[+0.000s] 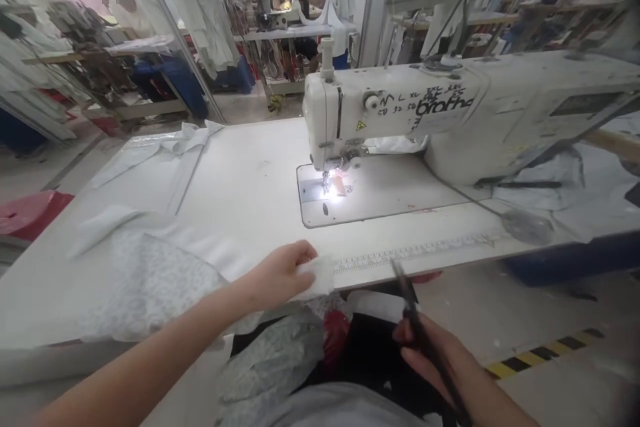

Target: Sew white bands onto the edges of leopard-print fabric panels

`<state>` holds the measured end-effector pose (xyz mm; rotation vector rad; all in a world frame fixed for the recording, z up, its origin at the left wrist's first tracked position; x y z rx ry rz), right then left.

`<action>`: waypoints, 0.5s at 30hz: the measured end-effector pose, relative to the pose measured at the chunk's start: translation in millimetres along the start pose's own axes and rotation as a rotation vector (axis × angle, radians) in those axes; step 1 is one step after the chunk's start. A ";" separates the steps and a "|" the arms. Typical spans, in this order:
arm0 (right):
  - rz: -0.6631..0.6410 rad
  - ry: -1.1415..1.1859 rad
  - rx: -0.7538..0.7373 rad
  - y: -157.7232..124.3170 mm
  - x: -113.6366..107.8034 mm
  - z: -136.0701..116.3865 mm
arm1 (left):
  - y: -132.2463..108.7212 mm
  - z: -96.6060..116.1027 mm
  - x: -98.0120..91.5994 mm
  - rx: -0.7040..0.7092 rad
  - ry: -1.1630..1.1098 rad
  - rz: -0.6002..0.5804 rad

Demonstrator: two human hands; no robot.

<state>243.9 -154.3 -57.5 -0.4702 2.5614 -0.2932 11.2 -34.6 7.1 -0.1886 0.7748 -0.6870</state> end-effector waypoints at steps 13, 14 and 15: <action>-0.014 -0.080 -0.016 4.1 30.8 -18.8 | -16.8 2.8 12.4 -0.078 -0.108 -0.049; -0.016 -0.081 -0.024 4.3 30.6 -20.6 | -19.3 3.0 14.9 -0.082 -0.205 -0.059; -0.017 -0.080 -0.030 4.7 30.4 -22.5 | -22.0 2.7 17.4 -0.089 -0.291 -0.061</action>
Point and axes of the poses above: each hand's wrist, its own y-axis towards the middle knuckle, its own x-axis out of the palm, z = x × y, the point moved 6 cm from there along y, towards the middle knuckle, and after that the axes turned 4 degrees about -z, right-handed, at the moved point
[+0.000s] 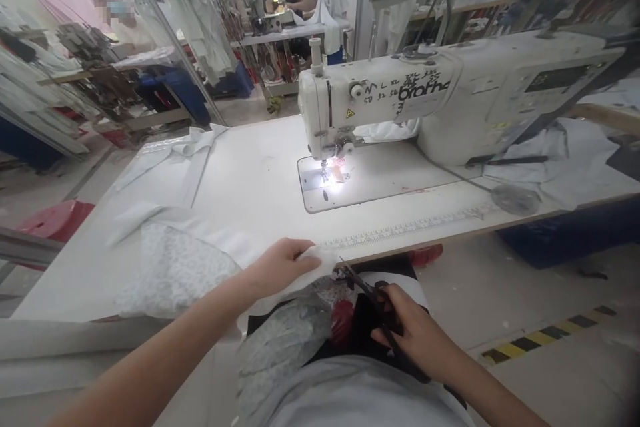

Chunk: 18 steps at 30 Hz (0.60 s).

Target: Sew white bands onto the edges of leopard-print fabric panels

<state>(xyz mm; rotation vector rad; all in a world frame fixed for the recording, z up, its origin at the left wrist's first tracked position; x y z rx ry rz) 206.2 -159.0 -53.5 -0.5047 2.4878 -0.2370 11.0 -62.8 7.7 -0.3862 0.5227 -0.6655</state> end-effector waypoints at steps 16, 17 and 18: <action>-0.014 -0.091 -0.017 3.9 12.1 -15.3 | -14.3 -18.9 30.7 -0.029 -0.340 -0.036; -0.044 -0.090 -0.001 1.4 15.0 -11.2 | -14.9 -20.8 33.0 -0.047 -0.348 -0.046; -0.066 -0.089 0.008 -1.2 17.0 -8.3 | -15.5 -22.0 35.1 -0.062 -0.342 -0.051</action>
Point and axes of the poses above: each hand's wrist, its own y-axis towards the middle knuckle, its own x-axis out of the palm, z = x × y, the point moved 6 cm from there along y, towards the middle knuckle, and after that the axes turned 4 degrees about -z, right-handed, at the moved point
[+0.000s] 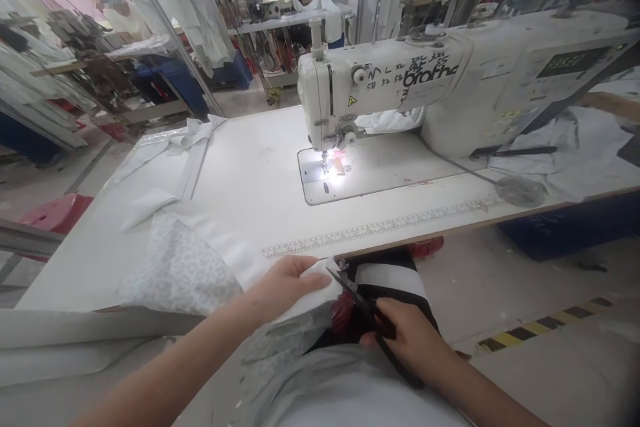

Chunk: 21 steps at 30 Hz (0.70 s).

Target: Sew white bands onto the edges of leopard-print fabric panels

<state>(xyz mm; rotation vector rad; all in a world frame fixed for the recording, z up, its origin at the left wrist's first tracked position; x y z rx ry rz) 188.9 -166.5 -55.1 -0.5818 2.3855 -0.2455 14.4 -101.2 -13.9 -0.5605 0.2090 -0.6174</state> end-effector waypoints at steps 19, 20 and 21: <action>0.010 -0.106 0.017 -11.3 -10.7 -2.9 | -0.8 -6.9 2.4 -0.019 0.127 0.060; 0.019 -0.108 0.010 -10.6 -11.5 -5.2 | -0.9 -4.5 5.3 -0.011 0.149 0.033; 0.031 -0.108 0.001 -9.3 -12.2 -7.6 | -1.1 -2.1 9.3 -0.002 0.166 -0.007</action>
Point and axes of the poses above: each hand's wrist, its own y-axis towards the middle knuckle, its own x-axis out of the palm, z = x × y, the point moved 6 cm from there along y, towards the middle knuckle, and after that the axes turned 4 degrees about -z, right-handed, at the moved point
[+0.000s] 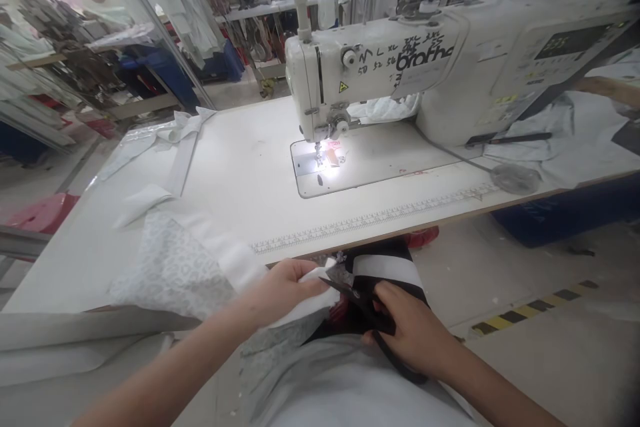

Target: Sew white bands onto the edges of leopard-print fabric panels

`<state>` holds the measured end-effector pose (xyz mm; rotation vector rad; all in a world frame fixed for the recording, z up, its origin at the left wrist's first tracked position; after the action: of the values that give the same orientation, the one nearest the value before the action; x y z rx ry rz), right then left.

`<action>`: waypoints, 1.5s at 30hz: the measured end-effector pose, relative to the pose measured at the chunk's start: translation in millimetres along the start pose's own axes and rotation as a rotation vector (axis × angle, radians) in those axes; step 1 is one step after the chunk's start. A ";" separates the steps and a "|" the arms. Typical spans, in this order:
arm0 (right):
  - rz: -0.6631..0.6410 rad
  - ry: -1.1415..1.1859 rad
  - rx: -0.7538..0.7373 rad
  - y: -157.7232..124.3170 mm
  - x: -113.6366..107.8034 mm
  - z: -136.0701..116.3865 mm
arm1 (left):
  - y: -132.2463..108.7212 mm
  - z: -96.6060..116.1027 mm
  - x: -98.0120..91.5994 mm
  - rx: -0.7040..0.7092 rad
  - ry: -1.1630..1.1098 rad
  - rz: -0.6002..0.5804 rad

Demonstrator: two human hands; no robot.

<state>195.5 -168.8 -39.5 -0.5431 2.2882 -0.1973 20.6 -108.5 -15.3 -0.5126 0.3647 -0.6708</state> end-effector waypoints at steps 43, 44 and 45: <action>0.208 0.083 0.009 19.0 -19.1 1.4 | 6.5 44.6 -63.0 0.269 0.630 0.495; 0.262 -0.008 -0.004 24.9 -37.2 0.7 | 14.3 50.5 -71.4 0.284 0.758 0.507; 0.316 -0.095 -0.011 32.2 -56.0 1.6 | 22.7 54.4 -79.4 0.286 0.857 0.514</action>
<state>220.9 -115.2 -13.9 -0.1867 2.2471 -0.0036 -0.1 -22.4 28.8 0.1777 1.1427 -0.3966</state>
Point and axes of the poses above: each hand's wrist, its own y-axis towards the middle knuckle, its own x-axis out of the palm, z = x × y, the point moved 6 cm from there along y, towards the middle knuckle, and after that the axes turned 4 degrees about -z, right-handed, at the moved point
